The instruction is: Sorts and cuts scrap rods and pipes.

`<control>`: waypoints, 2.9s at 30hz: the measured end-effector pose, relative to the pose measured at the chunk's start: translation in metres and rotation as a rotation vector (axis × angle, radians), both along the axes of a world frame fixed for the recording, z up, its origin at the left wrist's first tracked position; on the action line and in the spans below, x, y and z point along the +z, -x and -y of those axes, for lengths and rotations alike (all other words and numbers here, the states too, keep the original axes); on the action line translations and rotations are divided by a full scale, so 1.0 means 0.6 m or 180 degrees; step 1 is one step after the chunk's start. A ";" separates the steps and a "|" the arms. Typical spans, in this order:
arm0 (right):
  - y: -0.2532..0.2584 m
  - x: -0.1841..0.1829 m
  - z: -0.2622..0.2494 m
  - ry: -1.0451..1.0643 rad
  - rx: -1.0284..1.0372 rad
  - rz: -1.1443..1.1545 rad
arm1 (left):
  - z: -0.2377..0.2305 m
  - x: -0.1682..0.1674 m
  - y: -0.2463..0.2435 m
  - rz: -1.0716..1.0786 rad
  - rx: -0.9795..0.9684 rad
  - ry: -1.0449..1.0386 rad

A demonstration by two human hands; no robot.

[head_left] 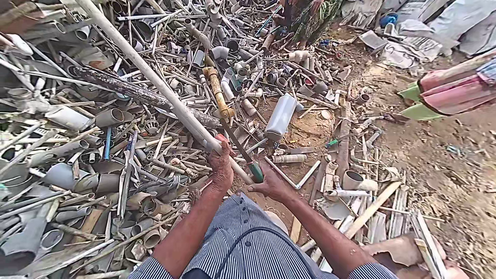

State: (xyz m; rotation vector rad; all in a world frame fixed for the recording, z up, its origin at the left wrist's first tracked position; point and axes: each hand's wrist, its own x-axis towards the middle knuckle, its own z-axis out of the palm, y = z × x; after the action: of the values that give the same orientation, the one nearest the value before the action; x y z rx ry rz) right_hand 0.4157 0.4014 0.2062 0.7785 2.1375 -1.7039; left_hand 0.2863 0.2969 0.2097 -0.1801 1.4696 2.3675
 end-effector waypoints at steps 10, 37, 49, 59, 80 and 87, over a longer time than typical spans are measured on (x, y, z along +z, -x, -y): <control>-0.090 0.054 -0.084 -0.1852 0.0080 0.0694 | 0.173 0.109 0.239 -0.0676 0.2129 0.0912; -0.098 0.050 0.011 -0.1238 0.0438 0.0243 | 0.151 0.049 0.020 -0.1856 -0.3885 0.3742; -0.116 0.057 -0.088 -0.1611 0.0226 0.0980 | 0.163 0.052 -0.008 -0.1853 -0.3863 0.3287; -0.189 0.001 -0.056 -0.1211 -0.1048 0.0255 | 0.153 0.058 -0.002 -0.0892 -0.3837 0.2950; -0.107 0.071 0.024 -0.1024 0.0961 0.0395 | 0.114 0.067 -0.014 -0.0004 -0.3867 0.2471; -0.106 0.016 -0.182 -0.1906 -0.0624 0.0918 | 0.147 0.049 -0.023 0.0238 -0.4009 0.1716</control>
State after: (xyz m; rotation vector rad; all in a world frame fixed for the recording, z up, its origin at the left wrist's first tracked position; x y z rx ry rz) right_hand 0.4791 0.5106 0.2160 1.3344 2.4299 -0.9276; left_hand 0.3001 0.2089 0.2393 0.4140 1.4699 0.9508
